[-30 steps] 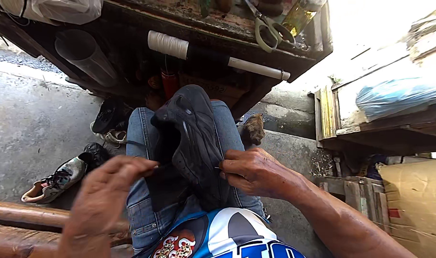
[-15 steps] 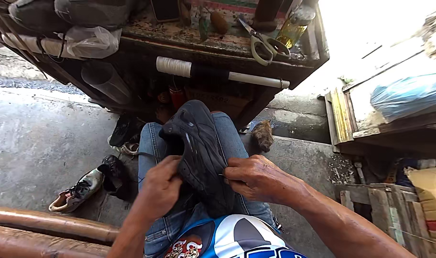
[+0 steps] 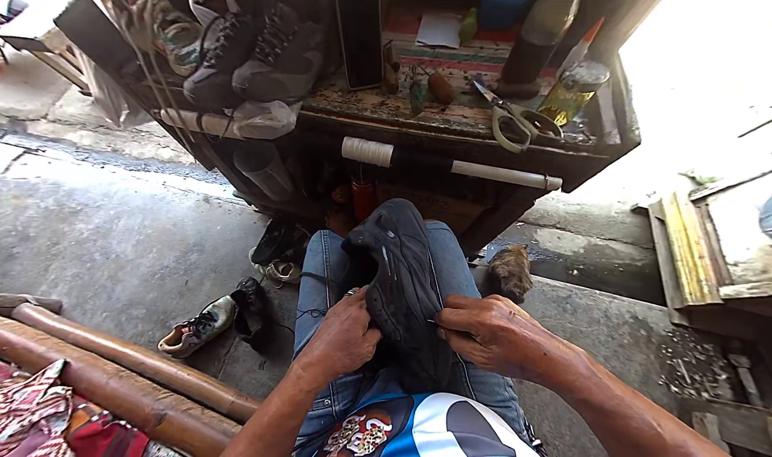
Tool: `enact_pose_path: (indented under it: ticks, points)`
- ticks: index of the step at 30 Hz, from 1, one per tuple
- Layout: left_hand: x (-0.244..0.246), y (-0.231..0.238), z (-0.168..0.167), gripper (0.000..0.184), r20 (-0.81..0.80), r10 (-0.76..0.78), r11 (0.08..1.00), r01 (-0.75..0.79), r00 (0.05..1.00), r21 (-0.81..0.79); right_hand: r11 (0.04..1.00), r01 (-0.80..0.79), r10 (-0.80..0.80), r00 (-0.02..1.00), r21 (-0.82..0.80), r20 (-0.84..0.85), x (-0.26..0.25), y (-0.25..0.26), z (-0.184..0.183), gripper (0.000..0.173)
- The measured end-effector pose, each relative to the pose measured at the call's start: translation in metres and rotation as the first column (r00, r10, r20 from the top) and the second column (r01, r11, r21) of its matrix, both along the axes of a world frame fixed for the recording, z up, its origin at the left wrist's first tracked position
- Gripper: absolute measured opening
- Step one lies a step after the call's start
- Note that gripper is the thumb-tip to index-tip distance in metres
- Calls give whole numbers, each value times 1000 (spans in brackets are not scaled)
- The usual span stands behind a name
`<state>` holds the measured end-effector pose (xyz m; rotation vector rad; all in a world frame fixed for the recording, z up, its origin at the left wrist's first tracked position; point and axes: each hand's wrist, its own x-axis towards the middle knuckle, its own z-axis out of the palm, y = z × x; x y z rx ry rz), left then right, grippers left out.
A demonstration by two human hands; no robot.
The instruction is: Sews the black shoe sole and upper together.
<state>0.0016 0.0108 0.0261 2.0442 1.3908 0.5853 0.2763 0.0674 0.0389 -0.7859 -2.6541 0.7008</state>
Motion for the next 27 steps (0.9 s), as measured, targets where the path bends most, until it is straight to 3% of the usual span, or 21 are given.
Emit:
enact_pose_path:
  ticks: [2, 6, 15, 21, 24, 27]
  points:
    - [4, 3, -1, 29, 63, -14, 997, 10, 998, 70, 1000, 2, -2, 1000, 14, -3, 1, 1, -1, 22]
    - [12, 11, 1, 35, 53, -16, 991, 23, 998, -136, 1000, 12, -12, 1000, -3, -8, 4, -1, -4, 21]
    - [18, 22, 13, 33, -26, -104, 921, 87, 994, -379, 998, 65, -65, 997, -21, -39, 12, -9, -9, 20]
    - [25, 16, -1, 41, 167, 17, 980, 17, 986, -200, 992, 111, -114, 991, -56, -70, 25, -15, -11, 20]
    - [26, 12, -8, 21, 220, -13, 999, 20, 975, -28, 987, 141, -147, 986, -74, -76, 30, -18, -11, 20]
    - [16, 11, -4, 11, 303, -32, 999, 35, 953, -4, 982, 166, -173, 982, -88, -78, 36, -20, -13, 19]
